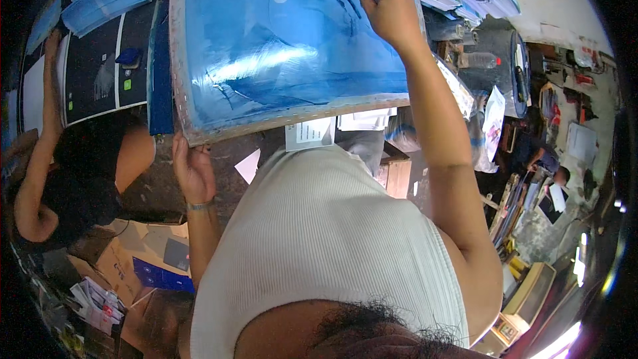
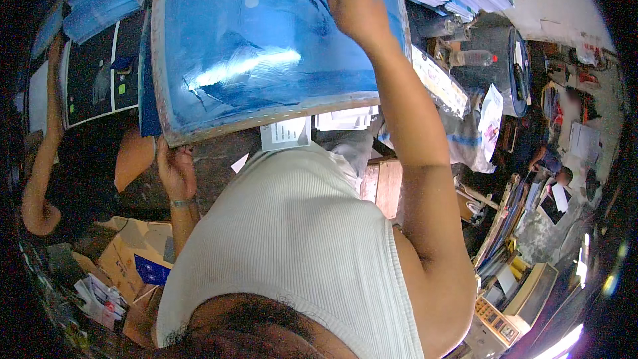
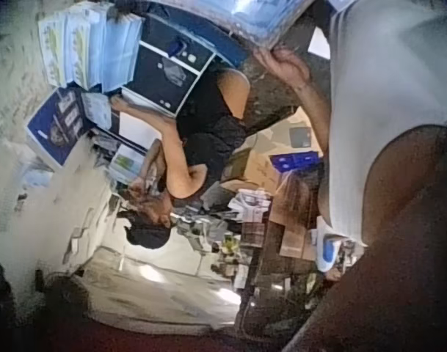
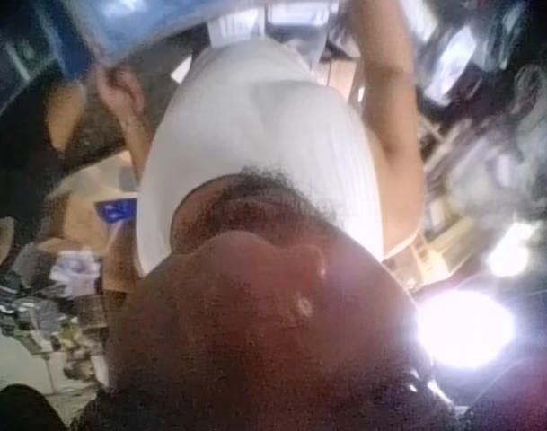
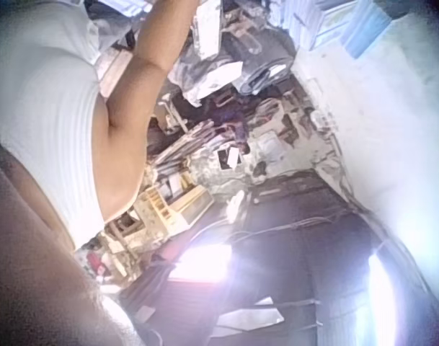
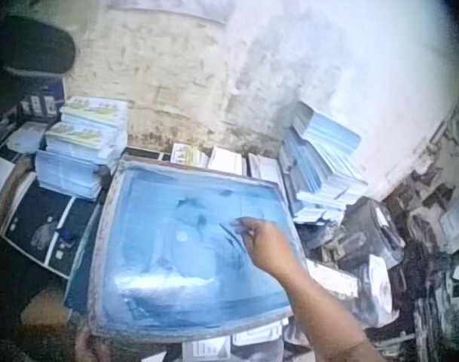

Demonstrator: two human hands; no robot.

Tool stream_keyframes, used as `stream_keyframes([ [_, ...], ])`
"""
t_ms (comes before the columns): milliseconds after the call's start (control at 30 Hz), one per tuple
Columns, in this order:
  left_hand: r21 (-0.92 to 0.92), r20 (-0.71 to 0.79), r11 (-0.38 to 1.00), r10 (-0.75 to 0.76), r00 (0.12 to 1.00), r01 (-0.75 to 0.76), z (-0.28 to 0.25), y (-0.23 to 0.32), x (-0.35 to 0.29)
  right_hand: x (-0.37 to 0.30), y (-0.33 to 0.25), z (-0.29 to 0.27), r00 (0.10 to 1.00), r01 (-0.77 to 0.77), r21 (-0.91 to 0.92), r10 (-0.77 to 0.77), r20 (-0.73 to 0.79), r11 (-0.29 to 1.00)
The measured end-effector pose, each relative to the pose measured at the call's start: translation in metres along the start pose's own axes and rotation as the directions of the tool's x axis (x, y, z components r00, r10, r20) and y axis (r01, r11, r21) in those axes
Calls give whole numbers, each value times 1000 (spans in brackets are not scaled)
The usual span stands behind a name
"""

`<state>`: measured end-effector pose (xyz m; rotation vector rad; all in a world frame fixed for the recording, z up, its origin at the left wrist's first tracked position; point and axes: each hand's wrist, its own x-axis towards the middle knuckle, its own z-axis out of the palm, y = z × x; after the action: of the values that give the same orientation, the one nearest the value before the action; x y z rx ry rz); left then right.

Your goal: The person holds a screen printing frame, scrapes and rubs the blue emulsion surface with a plastic scraper, and peels pieces of film from the mesh by hand.

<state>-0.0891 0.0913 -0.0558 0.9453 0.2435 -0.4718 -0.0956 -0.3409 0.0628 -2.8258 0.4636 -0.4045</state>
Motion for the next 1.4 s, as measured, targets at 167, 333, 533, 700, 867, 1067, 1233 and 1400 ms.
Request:
stream_keyframes([
  [167,3,35,1000,1,999,-1,-6,-2,3,53,23,11,990,139,50,-141,33,989],
  [333,15,22,1000,1,1000,-1,-9,-5,3,93,31,3,973,155,78,-166,158,985],
  [533,-9,-23,1000,5,1000,-5,-7,-7,3,125,50,14,930,357,26,-358,86,934],
  [700,-26,-45,1000,-8,999,7,-9,-9,2,136,43,16,963,238,-134,-216,160,962],
  [867,59,13,998,12,1000,-13,1,-3,-1,121,48,29,866,486,-101,-463,189,868],
  [1067,-23,-86,999,-36,996,35,-19,-14,1,69,34,26,853,510,-120,-483,198,852],
  [1233,2,-49,1000,-11,999,11,-15,-14,2,44,28,15,831,528,-84,-493,258,845],
  [1400,3,-68,1000,3,998,-2,-4,-9,2,38,22,7,809,527,24,-510,293,850],
])
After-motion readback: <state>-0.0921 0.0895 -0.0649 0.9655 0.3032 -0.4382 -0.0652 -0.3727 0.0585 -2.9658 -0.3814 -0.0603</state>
